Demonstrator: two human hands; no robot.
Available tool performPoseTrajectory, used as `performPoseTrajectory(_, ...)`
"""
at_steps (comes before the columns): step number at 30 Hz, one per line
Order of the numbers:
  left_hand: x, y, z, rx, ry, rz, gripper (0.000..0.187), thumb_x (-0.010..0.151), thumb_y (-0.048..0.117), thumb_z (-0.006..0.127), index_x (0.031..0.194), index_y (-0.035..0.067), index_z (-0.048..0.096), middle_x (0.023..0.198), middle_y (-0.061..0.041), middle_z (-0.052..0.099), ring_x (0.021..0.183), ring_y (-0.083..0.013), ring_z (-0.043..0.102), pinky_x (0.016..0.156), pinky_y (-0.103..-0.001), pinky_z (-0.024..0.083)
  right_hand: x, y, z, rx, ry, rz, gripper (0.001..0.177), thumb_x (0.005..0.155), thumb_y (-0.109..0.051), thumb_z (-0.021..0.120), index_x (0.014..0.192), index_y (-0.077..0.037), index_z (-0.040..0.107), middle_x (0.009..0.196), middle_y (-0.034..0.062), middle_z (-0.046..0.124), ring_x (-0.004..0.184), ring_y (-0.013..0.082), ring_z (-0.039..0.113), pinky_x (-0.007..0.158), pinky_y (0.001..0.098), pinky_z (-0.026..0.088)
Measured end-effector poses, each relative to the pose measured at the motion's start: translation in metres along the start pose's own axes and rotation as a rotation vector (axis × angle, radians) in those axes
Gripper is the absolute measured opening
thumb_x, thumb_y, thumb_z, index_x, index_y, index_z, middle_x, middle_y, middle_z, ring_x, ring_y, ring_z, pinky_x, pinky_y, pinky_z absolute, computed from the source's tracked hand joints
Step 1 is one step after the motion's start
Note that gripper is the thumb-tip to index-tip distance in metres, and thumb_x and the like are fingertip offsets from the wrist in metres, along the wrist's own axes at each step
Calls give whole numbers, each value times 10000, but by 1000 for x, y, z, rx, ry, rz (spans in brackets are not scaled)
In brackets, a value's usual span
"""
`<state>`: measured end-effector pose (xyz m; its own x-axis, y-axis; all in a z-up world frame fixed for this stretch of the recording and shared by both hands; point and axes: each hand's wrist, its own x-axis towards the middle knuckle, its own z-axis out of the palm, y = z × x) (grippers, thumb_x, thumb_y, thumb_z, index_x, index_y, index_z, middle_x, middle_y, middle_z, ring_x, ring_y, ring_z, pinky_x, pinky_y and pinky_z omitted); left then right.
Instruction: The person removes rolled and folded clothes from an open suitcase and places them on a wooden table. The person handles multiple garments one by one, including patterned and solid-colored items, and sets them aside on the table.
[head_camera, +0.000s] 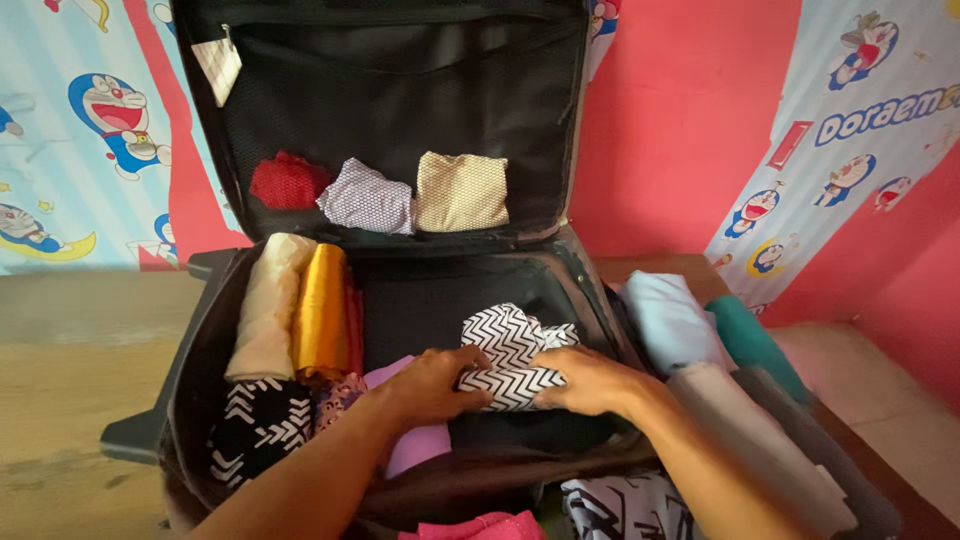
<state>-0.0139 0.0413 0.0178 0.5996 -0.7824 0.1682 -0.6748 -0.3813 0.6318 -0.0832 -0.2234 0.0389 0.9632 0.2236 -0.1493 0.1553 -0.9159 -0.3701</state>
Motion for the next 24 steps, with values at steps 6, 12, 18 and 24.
performPoseTrajectory(6, -2, -1, 4, 29, 113, 72, 601, 753, 280, 832, 1274, 52, 640, 1236, -223, 683, 1096, -369, 691, 925, -422, 556, 25, 18, -4, 116, -127, 44, 616, 836, -363, 780, 1338, -43, 623, 1349, 174, 668, 1291, 255, 626, 1068, 336, 465)
performPoseTrajectory(12, 7, -17, 5, 42, 109, 90, 518, 857, 323, 763, 1277, 37, 656, 1174, -250, 704, 1100, -407, 688, 948, -450, 538, 1, -10, -5, 139, 259, -177, 482, 823, -258, 798, 1238, -59, 656, 1254, 147, 709, 1199, 283, 666, 996, 358, 509)
performPoseTrajectory(18, 9, -17, 4, -17, 22, -74, 520, 922, 445, 681, 1261, 51, 664, 1079, -248, 727, 1040, -403, 717, 909, -461, 545, -13, -31, -8, 34, 254, -225, 493, 768, -236, 829, 1197, -78, 645, 1188, 144, 698, 1159, 331, 653, 948, 403, 505)
performPoseTrajectory(24, 10, -24, 11, -53, 147, -116, 485, 929, 465, 641, 1212, 72, 622, 956, -235, 756, 917, -398, 753, 826, -472, 581, 10, -10, -4, 184, 103, -89, 508, 872, -387, 759, 1255, -76, 639, 1188, 145, 731, 1113, 277, 706, 941, 380, 527)
